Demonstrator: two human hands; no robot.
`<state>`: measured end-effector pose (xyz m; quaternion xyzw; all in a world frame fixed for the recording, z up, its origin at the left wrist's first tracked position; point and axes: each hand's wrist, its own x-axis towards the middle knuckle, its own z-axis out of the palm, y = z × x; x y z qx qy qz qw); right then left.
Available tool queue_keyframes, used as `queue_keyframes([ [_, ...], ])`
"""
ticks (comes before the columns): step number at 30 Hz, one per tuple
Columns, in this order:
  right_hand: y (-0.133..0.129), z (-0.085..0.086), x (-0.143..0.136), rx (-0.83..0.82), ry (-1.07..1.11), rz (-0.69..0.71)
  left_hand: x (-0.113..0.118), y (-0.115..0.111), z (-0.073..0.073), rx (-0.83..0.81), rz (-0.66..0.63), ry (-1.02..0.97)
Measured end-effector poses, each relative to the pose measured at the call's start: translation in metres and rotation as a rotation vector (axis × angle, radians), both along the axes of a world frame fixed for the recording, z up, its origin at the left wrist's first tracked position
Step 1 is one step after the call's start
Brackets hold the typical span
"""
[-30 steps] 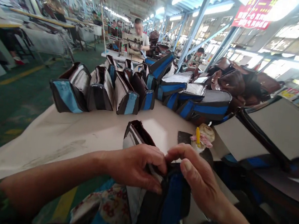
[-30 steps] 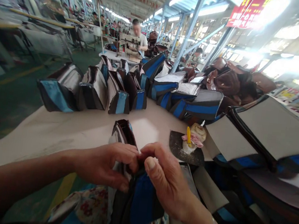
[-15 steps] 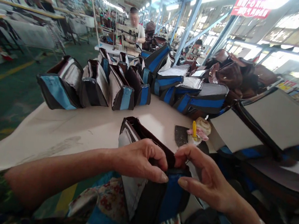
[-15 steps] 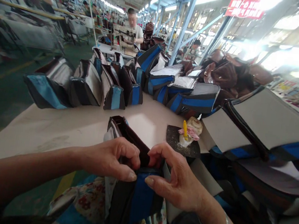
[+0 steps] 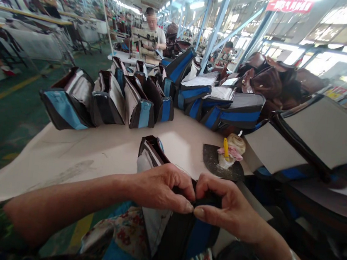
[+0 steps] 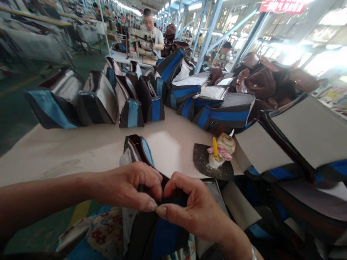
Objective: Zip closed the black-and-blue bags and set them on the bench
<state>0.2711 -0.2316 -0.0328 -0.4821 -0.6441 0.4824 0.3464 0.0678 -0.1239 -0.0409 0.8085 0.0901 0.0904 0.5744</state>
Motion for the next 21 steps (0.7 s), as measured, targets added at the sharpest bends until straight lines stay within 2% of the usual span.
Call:
queue_keyframes([
  [8,-0.001,-0.004,0.003,0.02,-0.005,-0.013,0.001,-0.005,0.0,-0.054,0.064,0.064],
  [11,-0.003,-0.003,0.002,0.043,0.016,-0.01,0.001,-0.007,-0.002,-0.01,0.076,0.046],
  [15,-0.006,-0.004,-0.003,0.109,-0.047,-0.084,0.003,-0.014,-0.005,0.164,0.107,-0.061],
  [21,-0.009,-0.009,-0.007,0.131,-0.071,-0.158,0.001,-0.022,-0.005,0.614,0.12,-0.213],
])
